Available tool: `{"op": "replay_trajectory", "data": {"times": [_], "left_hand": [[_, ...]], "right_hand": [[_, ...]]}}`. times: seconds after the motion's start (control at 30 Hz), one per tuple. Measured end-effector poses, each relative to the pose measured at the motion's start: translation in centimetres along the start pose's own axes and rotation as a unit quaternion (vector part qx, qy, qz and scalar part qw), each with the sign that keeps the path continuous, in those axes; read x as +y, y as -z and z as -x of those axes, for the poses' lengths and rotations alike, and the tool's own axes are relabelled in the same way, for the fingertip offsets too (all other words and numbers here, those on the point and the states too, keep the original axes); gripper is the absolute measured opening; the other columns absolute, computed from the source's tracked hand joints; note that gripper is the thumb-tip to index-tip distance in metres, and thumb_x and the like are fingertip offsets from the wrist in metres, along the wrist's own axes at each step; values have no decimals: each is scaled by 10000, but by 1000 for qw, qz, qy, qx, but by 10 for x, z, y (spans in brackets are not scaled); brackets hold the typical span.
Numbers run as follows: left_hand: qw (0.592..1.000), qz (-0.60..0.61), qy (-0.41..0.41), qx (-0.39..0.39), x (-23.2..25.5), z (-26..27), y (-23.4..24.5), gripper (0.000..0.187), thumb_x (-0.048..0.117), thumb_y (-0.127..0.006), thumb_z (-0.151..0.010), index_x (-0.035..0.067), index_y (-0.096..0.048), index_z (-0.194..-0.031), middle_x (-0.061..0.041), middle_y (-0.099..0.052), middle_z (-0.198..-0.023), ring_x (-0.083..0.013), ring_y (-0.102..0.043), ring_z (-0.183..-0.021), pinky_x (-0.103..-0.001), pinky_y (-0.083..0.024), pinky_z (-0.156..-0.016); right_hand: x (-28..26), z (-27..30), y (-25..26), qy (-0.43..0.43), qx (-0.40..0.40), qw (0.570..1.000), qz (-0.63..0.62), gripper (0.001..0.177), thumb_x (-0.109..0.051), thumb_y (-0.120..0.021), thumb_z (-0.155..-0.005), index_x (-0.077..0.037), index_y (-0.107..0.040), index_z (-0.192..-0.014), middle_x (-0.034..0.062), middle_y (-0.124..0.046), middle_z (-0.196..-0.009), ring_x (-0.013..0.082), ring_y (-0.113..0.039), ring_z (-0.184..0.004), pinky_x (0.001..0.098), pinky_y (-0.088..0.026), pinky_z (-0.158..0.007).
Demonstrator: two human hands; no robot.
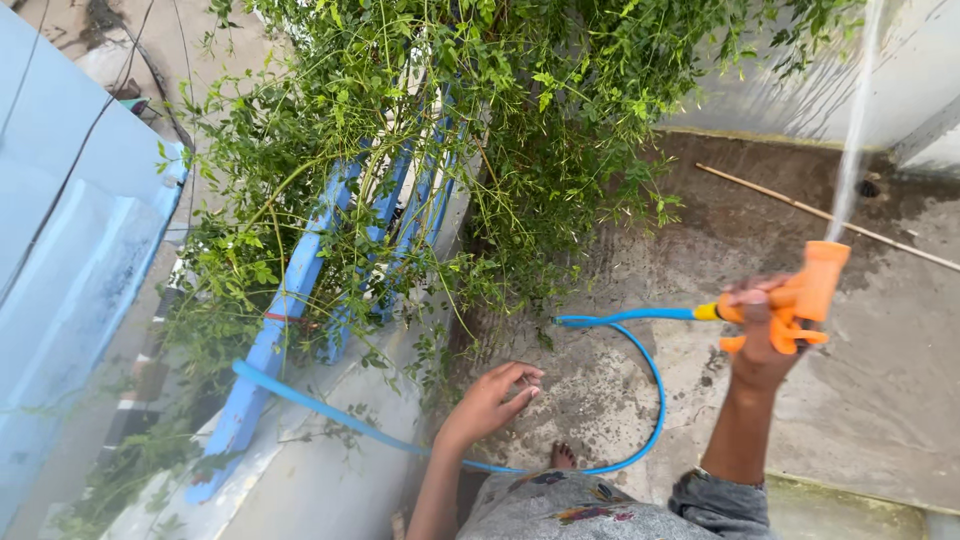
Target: The person waters climbing plants on a rooftop using a handheld spray nozzle attached to a blue hose, moving the spray across the foliage and occasionally touching the vines.
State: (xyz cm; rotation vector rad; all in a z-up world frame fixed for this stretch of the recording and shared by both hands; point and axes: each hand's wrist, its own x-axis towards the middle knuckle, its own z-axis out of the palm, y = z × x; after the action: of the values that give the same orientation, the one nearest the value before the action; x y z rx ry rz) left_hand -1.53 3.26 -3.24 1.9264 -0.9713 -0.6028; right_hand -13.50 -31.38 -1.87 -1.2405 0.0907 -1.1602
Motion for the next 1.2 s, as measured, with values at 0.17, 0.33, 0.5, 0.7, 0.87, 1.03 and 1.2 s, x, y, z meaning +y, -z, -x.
{"op": "replay_trajectory", "data": {"times": [0.17,0.33,0.5,0.7,0.87,1.03,1.2], "left_hand": [[1000,11,-4,-8,3,0,5,302,272,-664,-976,101,-662,-1225,-95,-703,-1187,-250,-704,-1055,-367,-547,-930],[1000,3,-9,-17,-4,3,14,297,258,-674,-989,92,-664,-1235,-104,-705,-1170,-262,-688,-1074,-373,-532,-934],[1000,6,3,5,-2,4,13,313,269,-673,-966,99,-668,-1229,-95,-714,-1124,-239,-709,-1035,-358,-550,-916],[999,32,-3,2,0,4,4,312,275,-666,-972,88,-657,-1222,-99,-706,-1189,-242,-717,-1024,-368,-545,-908],[999,36,10,19,-7,12,0,315,280,-671,-968,87,-665,-1217,-101,-713,-1174,-243,-719,-1029,-375,-554,-897],[999,39,4,33,-9,12,5,299,234,-692,-966,71,-670,-1215,-111,-713,-1167,-248,-704,-1054,-370,-541,-919],[995,67,-37,70,6,-7,11,295,154,-675,-966,64,-650,-1246,-90,-713,-1135,-228,-709,-1050,-345,-537,-941]], "right_hand": [[8,11,38,8,87,996,-2,296,-145,-716,-1053,-97,-520,-1269,34,-588,-1051,171,-629,-860,394,-576,-887],[6,19,45,9,43,998,33,214,-141,-713,-1132,-64,-540,-1233,67,-627,-970,164,-612,-864,378,-555,-911],[8,16,2,-20,-18,999,38,237,-66,-693,-1062,-75,-548,-1249,58,-624,-980,166,-633,-900,377,-570,-882],[14,38,-64,-82,-156,982,62,135,-85,-660,-1010,-49,-584,-1115,43,-623,-995,129,-605,-904,299,-519,-788],[17,62,-90,-116,-231,953,157,98,-103,-661,-975,-36,-604,-1017,39,-648,-894,94,-597,-754,261,-508,-672],[19,61,-85,-70,-276,943,173,98,-113,-662,-994,-44,-611,-948,41,-652,-907,98,-610,-765,256,-511,-684],[14,36,-61,-102,-129,986,40,127,-76,-663,-981,-41,-586,-1077,48,-625,-980,154,-642,-902,328,-553,-808]]}}
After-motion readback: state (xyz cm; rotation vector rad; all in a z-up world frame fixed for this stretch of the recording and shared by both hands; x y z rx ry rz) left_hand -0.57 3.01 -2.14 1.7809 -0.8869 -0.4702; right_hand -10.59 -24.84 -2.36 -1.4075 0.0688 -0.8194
